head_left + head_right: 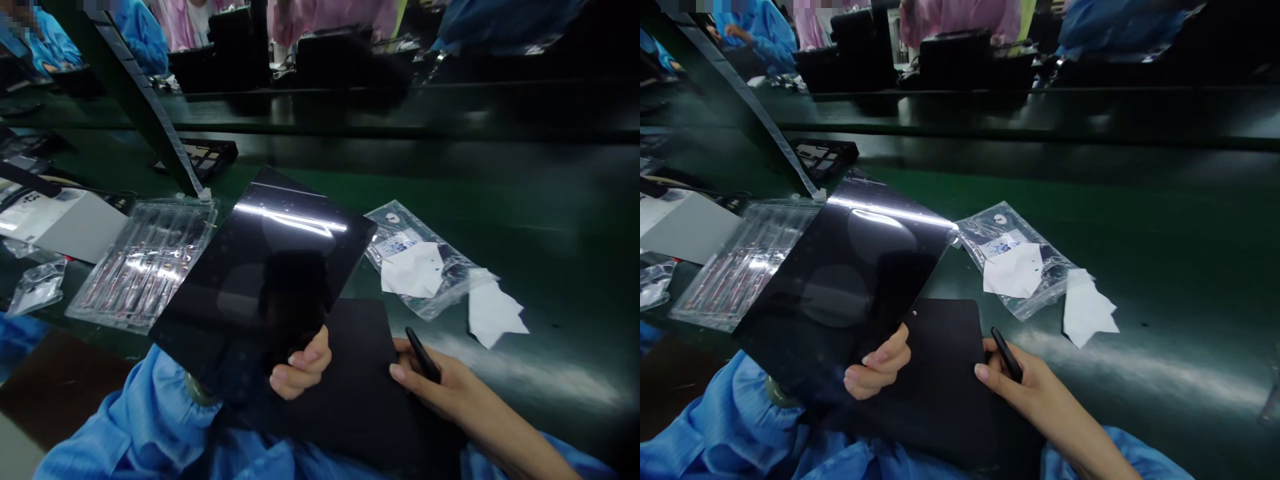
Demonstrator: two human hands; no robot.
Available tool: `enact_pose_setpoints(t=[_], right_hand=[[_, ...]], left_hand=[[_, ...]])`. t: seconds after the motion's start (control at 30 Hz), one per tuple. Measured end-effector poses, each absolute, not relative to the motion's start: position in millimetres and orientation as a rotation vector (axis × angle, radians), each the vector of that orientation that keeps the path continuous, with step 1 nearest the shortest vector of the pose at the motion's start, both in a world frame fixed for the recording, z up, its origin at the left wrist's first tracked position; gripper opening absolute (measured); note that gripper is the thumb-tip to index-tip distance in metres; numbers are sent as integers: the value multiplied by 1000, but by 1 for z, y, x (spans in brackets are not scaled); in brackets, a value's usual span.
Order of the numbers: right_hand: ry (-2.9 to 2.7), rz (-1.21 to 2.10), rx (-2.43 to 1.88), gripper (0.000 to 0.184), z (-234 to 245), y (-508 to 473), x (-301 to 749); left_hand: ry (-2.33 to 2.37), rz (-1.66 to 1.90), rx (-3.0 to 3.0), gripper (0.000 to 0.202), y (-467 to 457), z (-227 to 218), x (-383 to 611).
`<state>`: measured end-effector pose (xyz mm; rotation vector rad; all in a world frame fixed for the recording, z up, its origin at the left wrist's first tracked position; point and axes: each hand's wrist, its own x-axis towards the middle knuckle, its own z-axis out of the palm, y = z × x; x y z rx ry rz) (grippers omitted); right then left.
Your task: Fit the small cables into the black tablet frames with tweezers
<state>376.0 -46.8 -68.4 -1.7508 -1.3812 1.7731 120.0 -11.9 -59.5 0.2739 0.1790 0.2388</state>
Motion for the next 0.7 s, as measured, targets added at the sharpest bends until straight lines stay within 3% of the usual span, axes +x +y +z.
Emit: enact_pose_setpoints(t=[0.07,0.27,0.5,0.63,0.7], right_hand=[[-1376,1771,-1748,58,-69,-47,377],[-1363,1723,-1712,53,-65,-48,375],[-1396,1709,-1643,62,-73,-50,378],[-1443,1746,-1566,56,-74,-50,379],[-1493,1603,-1687,50,-73,-50,376]], left_hand=[[84,144,272,29,-6,-51,119],[449,179,368,43,-5,-12,114],[99,122,325,28,0,-55,118],[170,105,374,29,-2,-67,120],[264,150,417,31,-5,-69,122]])
